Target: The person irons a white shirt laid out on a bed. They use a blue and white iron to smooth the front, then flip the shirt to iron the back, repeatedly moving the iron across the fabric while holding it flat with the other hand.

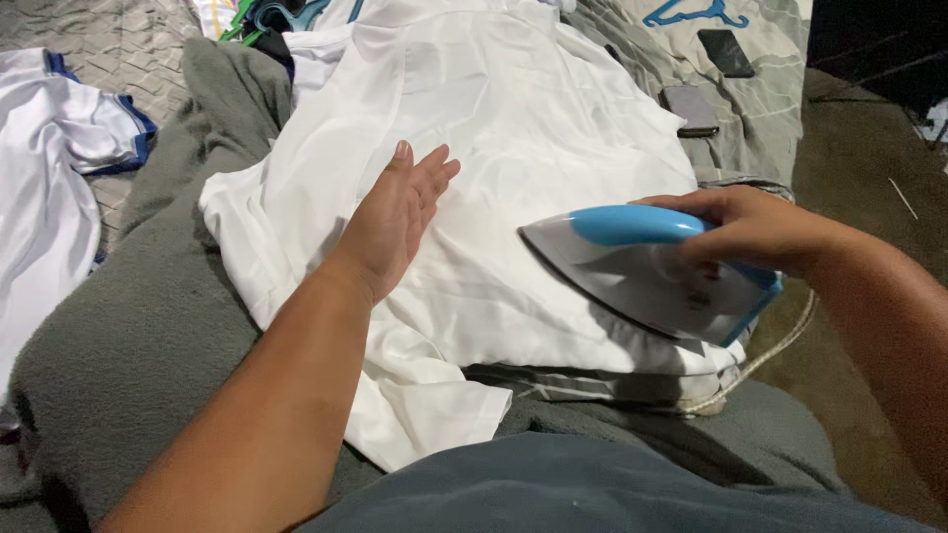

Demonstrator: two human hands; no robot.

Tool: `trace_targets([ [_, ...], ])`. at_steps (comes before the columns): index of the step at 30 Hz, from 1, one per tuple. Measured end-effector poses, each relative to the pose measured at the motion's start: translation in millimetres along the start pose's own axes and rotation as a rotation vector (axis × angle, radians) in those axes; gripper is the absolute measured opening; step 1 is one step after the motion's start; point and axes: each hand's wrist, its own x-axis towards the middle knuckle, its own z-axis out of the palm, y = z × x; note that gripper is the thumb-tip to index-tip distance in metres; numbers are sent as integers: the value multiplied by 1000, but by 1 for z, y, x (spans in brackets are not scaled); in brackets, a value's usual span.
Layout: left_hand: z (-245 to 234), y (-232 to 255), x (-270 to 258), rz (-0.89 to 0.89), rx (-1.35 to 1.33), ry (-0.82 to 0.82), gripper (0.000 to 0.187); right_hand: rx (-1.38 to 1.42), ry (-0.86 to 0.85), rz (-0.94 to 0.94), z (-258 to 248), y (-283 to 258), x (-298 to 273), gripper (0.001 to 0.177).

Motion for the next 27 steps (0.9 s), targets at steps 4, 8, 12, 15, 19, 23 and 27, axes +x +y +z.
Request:
trace_targets([
  [4, 2, 2, 1, -81, 68, 24, 89, -102, 49, -69, 6, -5, 1, 77],
  [8, 0, -3, 1, -45, 97, -5, 88, -168, 29, -181, 30, -45, 8, 79],
  [12, 0, -11, 4, -42, 134, -14, 88, -122, -25, -230, 45, -72, 9, 75],
  [15, -5, -12, 7, -5, 68, -28, 88, -134, -13, -246, 37, -62, 4, 76],
  [19, -4, -10, 9, 21, -30, -19, 87, -165, 36, -105, 18, -19, -9, 76],
  [23, 3, -1, 1, -66, 69, 11, 86, -187, 68, -65, 14, 1, -15, 75],
  [27, 8, 4, -2, -107, 147, 22, 86, -174, 36, -109, 27, -25, -9, 76],
])
